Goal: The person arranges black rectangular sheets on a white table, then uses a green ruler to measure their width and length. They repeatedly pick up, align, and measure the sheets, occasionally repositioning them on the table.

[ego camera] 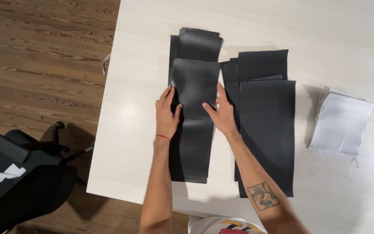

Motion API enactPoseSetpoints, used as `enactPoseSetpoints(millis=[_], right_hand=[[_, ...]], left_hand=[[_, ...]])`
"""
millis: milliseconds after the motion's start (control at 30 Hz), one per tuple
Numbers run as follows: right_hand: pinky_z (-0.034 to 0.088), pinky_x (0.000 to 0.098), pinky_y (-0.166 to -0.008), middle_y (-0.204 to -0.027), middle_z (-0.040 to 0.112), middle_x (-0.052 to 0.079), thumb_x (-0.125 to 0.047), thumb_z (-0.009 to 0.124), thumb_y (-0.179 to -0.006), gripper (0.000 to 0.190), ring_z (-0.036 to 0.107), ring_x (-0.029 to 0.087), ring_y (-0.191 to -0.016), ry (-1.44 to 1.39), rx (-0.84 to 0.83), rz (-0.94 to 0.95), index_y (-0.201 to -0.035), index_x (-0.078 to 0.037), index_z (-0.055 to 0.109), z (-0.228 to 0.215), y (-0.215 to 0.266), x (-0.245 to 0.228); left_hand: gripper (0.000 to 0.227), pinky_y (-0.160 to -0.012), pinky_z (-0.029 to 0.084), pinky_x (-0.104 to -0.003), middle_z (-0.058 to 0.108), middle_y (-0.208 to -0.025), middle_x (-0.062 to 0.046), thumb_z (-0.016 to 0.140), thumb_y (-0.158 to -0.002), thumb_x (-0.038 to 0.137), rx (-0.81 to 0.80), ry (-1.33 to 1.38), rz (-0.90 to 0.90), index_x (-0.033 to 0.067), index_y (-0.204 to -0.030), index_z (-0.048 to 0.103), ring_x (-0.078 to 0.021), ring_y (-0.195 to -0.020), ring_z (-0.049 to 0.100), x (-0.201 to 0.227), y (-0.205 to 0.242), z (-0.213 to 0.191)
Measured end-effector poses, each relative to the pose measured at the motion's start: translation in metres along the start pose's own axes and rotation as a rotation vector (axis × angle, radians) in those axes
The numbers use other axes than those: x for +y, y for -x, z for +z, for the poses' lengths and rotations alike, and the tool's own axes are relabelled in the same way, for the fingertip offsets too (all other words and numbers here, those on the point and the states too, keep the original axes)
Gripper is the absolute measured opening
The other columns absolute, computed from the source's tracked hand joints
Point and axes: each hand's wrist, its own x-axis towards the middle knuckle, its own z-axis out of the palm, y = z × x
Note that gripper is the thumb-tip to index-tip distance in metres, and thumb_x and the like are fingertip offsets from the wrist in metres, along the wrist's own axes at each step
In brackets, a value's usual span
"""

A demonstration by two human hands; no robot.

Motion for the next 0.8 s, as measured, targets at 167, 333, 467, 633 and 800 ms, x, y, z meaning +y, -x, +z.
enactPoseSetpoints(millis=[167,333,467,633,800], right_hand=[[0.07,0.0321,-0.077,-0.121,0.084,0.015,-0.018,0.088,-0.106,0.098,0.083,0.024,-0.106,-0.172,-0.01,0.075,-0.188,-0.018,0.033,-0.001,0.012,-0.035],[0.073,0.0467,-0.1,-0.141,0.079,0.029,-0.021,0.088,-0.105,0.097,0.074,0.046,-0.138,-0.122,-0.023,0.142,-0.187,-0.021,0.036,-0.007,0.024,-0.062],[0.058,0.0574,-0.123,-0.167,0.061,0.035,-0.027,0.091,-0.101,0.097,0.051,0.056,-0.159,-0.129,-0.186,0.221,-0.185,-0.032,0.042,-0.02,0.03,-0.091],[0.058,0.0546,-0.122,-0.158,0.066,0.039,-0.025,0.091,-0.101,0.097,0.052,0.051,-0.161,-0.221,-0.252,0.23,-0.185,-0.033,0.043,-0.025,0.044,-0.085],[0.057,0.0548,-0.124,-0.167,0.066,0.028,-0.032,0.086,-0.107,0.086,0.057,0.048,-0.157,-0.163,-0.095,0.175,-0.184,-0.029,0.046,-0.007,0.048,-0.055]], left_hand=[[0.076,-0.131,0.052,-0.05,0.052,-0.179,-0.01,0.079,-0.109,0.017,0.001,0.057,-0.01,0.0185,-0.18,0.051,-0.0387,-0.152,0.058,0.0,0.003,-0.006],[0.078,-0.134,0.051,-0.048,0.055,-0.175,-0.008,0.084,-0.105,0.014,0.023,0.137,-0.055,0.0207,-0.178,0.055,-0.0354,-0.158,0.058,-0.01,0.02,-0.005],[0.085,-0.134,0.051,-0.048,0.053,-0.172,-0.01,0.088,-0.1,0.014,0.08,0.151,-0.197,0.0195,-0.177,0.055,-0.0345,-0.16,0.057,-0.008,0.062,-0.005],[0.085,-0.132,0.052,-0.037,0.054,-0.17,-0.002,0.091,-0.097,0.01,0.152,0.235,-0.306,0.0237,-0.175,0.06,-0.0243,-0.158,0.058,0.009,0.083,-0.007],[0.076,-0.131,0.055,-0.044,0.057,-0.173,-0.01,0.082,-0.105,0.007,0.128,0.14,-0.193,0.0154,-0.176,0.057,-0.0325,-0.161,0.058,0.003,0.071,-0.003]])
